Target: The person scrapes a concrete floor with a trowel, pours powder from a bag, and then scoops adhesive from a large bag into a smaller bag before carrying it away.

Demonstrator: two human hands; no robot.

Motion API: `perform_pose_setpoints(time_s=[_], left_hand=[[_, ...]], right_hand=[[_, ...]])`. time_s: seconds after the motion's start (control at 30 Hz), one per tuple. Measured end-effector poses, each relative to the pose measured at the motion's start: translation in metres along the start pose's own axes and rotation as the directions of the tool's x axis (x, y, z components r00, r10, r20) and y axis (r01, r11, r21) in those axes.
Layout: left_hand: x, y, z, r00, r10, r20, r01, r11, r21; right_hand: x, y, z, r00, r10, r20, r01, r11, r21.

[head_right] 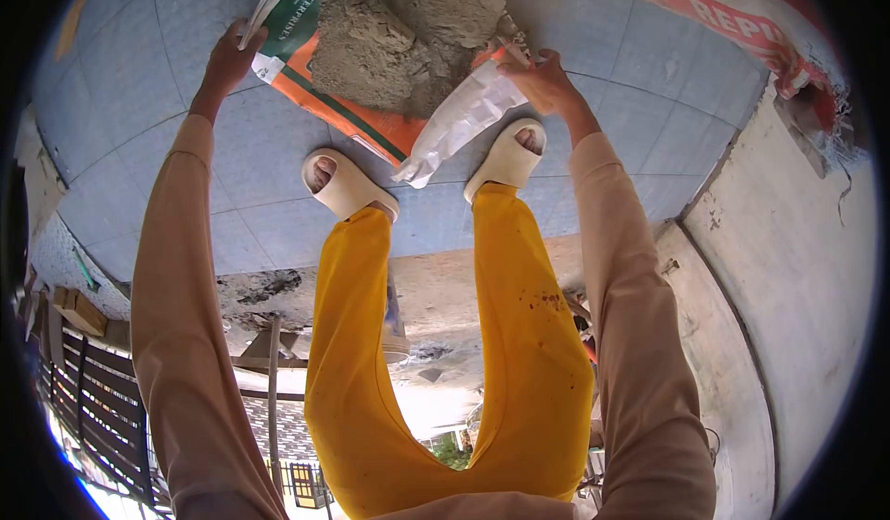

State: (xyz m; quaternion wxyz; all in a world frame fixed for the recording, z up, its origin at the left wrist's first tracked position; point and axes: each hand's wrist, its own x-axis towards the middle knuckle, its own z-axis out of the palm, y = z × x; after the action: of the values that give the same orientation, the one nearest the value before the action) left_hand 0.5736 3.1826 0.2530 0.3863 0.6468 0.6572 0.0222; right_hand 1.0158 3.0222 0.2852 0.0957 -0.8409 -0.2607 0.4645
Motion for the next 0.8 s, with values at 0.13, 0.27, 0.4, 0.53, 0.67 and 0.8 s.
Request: perform_pose_setpoints(time_s=[0.13, 0.27, 0.4, 0.53, 0.67, 0.8], left_hand=[[0.004, 0.009, -0.005, 0.971, -0.061, 0.233, 0.033, 0.992, 0.125], [-0.005, 0.024, -0.006, 0.963, -0.017, 0.27, 0.025, 0.999, -0.024], [-0.026, 0.046, -0.004, 0.988, 0.028, 0.151, -0.018, 0.998, -0.067], [-0.049, 0.06, -0.009, 0.992, -0.023, 0.128, 0.042, 0.988, -0.15], [-0.075, 0.053, -0.003, 0.997, -0.078, 0.019, 0.08, 0.969, -0.233], [-0.104, 0.048, -0.004, 0.987, -0.161, -0.017, 0.148, 0.938, -0.314]], right_hand=[[0.001, -0.019, -0.008, 0.927, 0.17, 0.334, -0.068, 0.952, -0.297], [-0.014, -0.019, -0.002, 0.977, 0.034, 0.21, 0.046, 0.931, -0.363], [-0.035, -0.034, 0.0, 0.991, -0.109, 0.076, 0.133, 0.805, -0.578], [-0.052, -0.06, 0.0, 0.988, -0.132, 0.082, 0.155, 0.77, -0.619], [-0.061, -0.08, 0.0, 0.964, -0.247, 0.096, 0.246, 0.697, -0.674], [-0.066, -0.106, -0.001, 0.948, -0.264, 0.175, 0.308, 0.639, -0.705]])
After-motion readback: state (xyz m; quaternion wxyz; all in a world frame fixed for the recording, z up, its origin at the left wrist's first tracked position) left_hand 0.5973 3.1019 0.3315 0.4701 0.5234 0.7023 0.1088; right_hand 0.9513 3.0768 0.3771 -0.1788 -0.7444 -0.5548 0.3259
